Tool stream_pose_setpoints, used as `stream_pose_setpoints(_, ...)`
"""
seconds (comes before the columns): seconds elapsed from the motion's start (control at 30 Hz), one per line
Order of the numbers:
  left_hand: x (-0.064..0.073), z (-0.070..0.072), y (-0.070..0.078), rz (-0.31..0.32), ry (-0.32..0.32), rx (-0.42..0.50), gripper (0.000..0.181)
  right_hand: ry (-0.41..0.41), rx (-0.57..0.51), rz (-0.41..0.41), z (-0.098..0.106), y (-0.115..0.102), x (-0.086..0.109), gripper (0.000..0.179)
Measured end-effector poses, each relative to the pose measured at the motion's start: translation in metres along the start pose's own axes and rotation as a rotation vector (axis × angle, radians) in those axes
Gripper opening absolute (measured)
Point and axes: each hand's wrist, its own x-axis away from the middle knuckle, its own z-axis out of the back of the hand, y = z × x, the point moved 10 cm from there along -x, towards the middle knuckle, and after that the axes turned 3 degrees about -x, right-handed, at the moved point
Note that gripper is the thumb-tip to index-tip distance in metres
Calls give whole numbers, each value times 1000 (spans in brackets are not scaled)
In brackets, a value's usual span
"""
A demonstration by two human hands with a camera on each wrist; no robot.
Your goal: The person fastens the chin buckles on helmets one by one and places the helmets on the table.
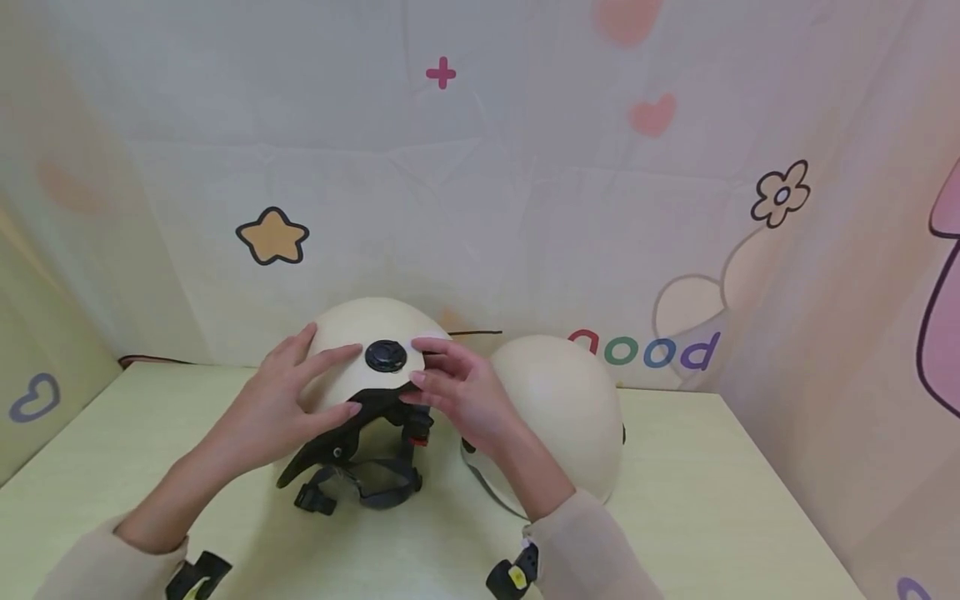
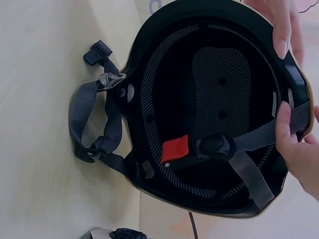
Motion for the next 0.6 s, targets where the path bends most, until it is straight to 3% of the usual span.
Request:
stream_pose_setpoints(0.33, 4, 6, -17, 90, 3, 35, 55, -23, 160, -21, 8, 4, 6, 45)
stream_pose_setpoints(0.6, 5, 8, -30, 135, 3, 98, 57, -27, 222, -63, 23, 16, 12, 46)
